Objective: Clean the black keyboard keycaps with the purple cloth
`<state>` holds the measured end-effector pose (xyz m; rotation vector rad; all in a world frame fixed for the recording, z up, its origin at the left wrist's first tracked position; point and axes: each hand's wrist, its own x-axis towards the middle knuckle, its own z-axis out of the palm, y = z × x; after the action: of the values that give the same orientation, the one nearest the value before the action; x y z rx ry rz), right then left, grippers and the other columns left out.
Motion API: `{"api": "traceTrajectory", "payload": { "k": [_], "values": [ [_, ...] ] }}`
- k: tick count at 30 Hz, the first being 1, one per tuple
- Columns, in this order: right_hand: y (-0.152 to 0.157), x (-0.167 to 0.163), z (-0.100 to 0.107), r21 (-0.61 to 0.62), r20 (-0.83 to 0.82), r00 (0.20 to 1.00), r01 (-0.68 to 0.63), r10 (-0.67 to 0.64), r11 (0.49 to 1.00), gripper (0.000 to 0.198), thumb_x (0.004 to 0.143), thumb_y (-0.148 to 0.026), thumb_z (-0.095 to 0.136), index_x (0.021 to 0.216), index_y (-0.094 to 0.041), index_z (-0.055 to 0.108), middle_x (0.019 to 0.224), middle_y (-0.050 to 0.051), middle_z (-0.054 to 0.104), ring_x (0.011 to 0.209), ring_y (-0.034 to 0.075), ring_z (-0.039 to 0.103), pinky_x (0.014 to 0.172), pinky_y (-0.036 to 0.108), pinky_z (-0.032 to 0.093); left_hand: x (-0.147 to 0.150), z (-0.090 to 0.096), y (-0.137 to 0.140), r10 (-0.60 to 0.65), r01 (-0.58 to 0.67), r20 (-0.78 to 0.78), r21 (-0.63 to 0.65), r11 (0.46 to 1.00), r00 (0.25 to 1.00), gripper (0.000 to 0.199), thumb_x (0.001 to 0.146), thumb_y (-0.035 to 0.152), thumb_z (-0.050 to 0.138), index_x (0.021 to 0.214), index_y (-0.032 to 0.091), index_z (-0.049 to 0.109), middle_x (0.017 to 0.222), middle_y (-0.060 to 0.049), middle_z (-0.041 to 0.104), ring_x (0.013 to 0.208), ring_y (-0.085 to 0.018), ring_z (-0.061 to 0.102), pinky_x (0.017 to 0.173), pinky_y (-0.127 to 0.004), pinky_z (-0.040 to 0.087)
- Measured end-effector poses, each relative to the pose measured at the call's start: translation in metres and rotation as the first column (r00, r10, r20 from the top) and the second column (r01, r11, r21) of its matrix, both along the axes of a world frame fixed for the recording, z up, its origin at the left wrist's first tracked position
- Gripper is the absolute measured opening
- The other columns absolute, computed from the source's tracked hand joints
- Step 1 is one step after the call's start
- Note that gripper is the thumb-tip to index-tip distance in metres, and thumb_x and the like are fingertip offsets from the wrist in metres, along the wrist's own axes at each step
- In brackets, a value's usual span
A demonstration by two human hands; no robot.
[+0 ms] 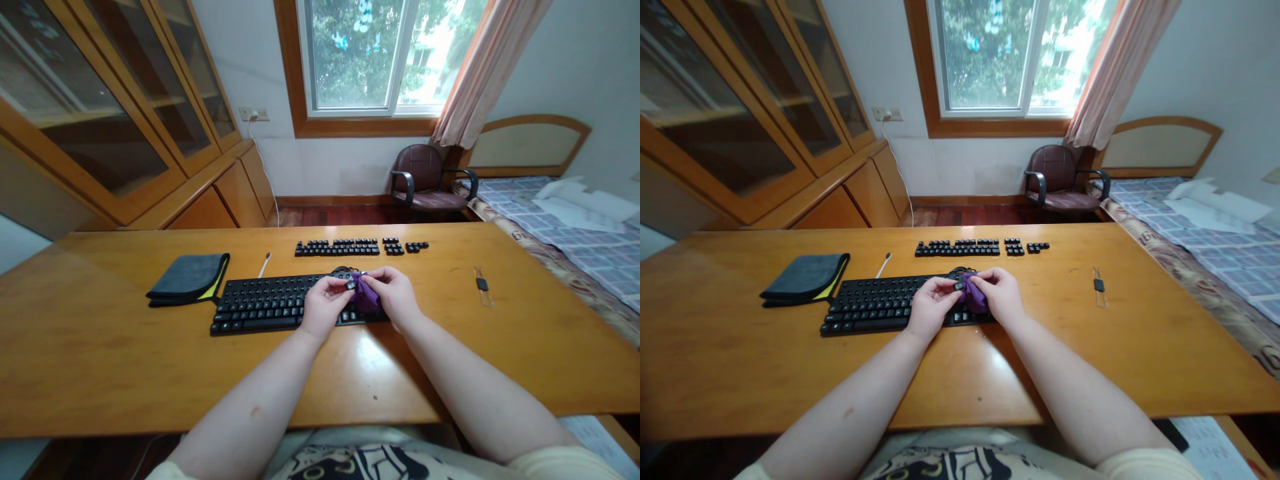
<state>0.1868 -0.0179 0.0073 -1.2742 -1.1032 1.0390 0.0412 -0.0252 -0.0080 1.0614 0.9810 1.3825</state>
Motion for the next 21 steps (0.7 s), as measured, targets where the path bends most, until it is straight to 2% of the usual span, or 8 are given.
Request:
{"api": "traceTrajectory", "payload": {
  "k": [3,6,9,12,15,18,21],
  "values": [
    [0.005,0.004,-0.004,0.047,0.045,0.999,-0.023,0.021,0.999,0.019,0.066,-0.031,0.068,0.075,-0.017,0.058,0.07,0.002,0.064,0.063,0.016,0.06,0.061,0.029,0.048,0.0,0.0,0.002,0.025,-0.025,0.029,-0.01,1.0,0.999,0.026,0.058,0.017,0.075,0.078,0.015,0.059,0.076,-0.001,0.066,0.074,-0.013,0.064,0.078,-0.03,0.051],
    [0.006,0.007,-0.006,0.165,0.169,0.985,-0.056,0.027,0.985,0.006,0.071,-0.018,0.055,0.076,-0.019,0.057,0.076,0.002,0.063,0.073,0.017,0.06,0.071,0.031,0.048,-0.001,0.001,0.003,0.034,-0.034,0.025,-0.009,0.999,0.999,0.027,0.057,0.017,0.075,0.078,0.015,0.057,0.073,0.001,0.064,0.071,-0.012,0.063,0.075,-0.029,0.05],
    [0.002,0.009,-0.002,0.27,0.354,0.933,-0.168,0.064,0.948,0.015,0.071,-0.01,0.048,0.074,-0.019,0.058,0.082,0.002,0.064,0.082,0.018,0.059,0.078,0.033,0.046,0.0,0.001,0.004,0.033,-0.033,0.025,-0.007,0.999,0.999,0.029,0.055,0.015,0.075,0.076,0.016,0.055,0.071,0.003,0.061,0.068,-0.011,0.061,0.072,-0.027,0.05],
    [-0.004,0.009,0.006,0.299,0.491,0.863,-0.291,0.115,0.909,0.014,0.075,-0.016,0.053,0.084,-0.021,0.062,0.085,0.003,0.065,0.081,0.018,0.06,0.076,0.033,0.047,0.001,0.001,0.004,0.016,-0.015,0.046,-0.003,1.0,0.999,0.03,0.054,0.014,0.076,0.073,0.016,0.052,0.072,0.003,0.06,0.071,-0.011,0.062,0.075,-0.028,0.05],
    [-0.007,0.008,0.011,0.302,0.557,0.817,-0.371,0.153,0.878,0.018,0.077,-0.024,0.06,0.094,-0.022,0.064,0.089,0.004,0.067,0.083,0.019,0.06,0.077,0.033,0.047,0.001,0.0,0.004,-0.017,0.016,0.034,0.015,1.0,0.999,0.029,0.056,0.015,0.075,0.073,0.016,0.051,0.072,0.003,0.059,0.072,-0.012,0.062,0.075,-0.028,0.05],
    [-0.007,0.008,0.012,0.295,0.579,0.791,-0.428,0.197,0.854,0.02,0.076,-0.026,0.062,0.096,-0.021,0.065,0.09,0.005,0.067,0.084,0.018,0.061,0.078,0.032,0.047,0.0,-0.004,0.004,-0.043,0.046,-0.053,0.053,0.998,0.998,0.027,0.059,0.017,0.074,0.074,0.016,0.052,0.074,0.002,0.057,0.072,-0.012,0.061,0.072,-0.027,0.051],
    [-0.005,0.008,0.01,0.278,0.583,0.785,-0.435,0.21,0.857,0.017,0.075,-0.027,0.064,0.091,-0.022,0.066,0.085,0.004,0.067,0.08,0.018,0.061,0.076,0.032,0.048,0.0,-0.006,0.003,-0.05,0.066,-0.144,0.114,0.991,0.988,0.023,0.062,0.016,0.072,0.074,0.016,0.053,0.076,0.002,0.056,0.073,-0.012,0.061,0.071,-0.025,0.051]
  ]
}}
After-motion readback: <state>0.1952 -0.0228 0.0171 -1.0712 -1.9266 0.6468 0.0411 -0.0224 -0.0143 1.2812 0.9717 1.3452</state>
